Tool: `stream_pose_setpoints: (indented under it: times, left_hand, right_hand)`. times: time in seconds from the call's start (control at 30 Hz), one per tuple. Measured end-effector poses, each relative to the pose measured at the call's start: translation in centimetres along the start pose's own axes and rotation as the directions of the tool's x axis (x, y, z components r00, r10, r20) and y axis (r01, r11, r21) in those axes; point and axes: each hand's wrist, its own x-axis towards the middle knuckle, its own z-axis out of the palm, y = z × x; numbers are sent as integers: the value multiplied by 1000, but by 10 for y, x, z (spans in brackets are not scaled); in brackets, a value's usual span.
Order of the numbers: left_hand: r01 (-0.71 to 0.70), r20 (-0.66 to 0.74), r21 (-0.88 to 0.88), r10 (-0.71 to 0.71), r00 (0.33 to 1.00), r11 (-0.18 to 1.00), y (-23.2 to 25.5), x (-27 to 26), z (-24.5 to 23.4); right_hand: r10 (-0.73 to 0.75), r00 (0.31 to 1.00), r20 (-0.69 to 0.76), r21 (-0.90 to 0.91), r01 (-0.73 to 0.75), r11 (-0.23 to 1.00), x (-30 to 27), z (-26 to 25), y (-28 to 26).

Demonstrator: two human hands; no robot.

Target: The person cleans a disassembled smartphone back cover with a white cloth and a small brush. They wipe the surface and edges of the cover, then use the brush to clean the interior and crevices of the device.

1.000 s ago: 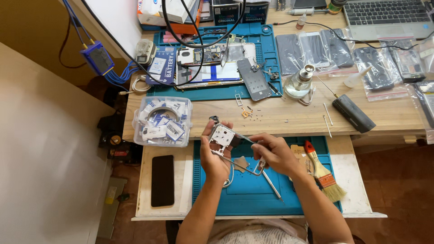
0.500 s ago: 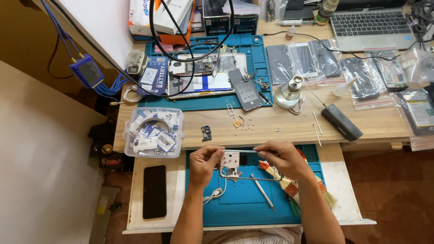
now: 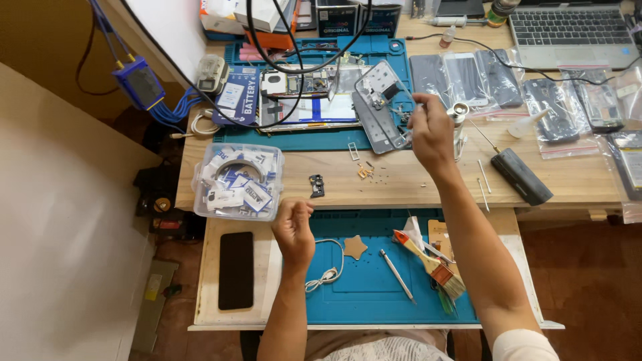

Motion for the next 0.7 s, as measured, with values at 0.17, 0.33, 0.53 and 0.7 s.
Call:
stream_pose_setpoints:
  times: [0.17, 0.33, 0.53, 0.7]
  left_hand:
    - [62, -16, -124, -64, 998, 990, -5, -2, -7]
    - [101, -2, -155, -102, 995, 983, -7, -3, -13]
    - [102, -71, -131, -112, 991, 986, -11, -6, -6]
    - [58, -54, -105, -64, 997, 993, -10, -3, -7]
  right_hand:
    - [9, 1000, 26, -153, -5, 988, 29, 35, 36]
    - [-247, 968, 35, -506, 231, 831, 15, 38, 24]
    - [-424, 812, 401, -144, 513, 846, -48, 59, -22]
    - [-372, 635, 677, -137, 605, 784, -68, 79, -28]
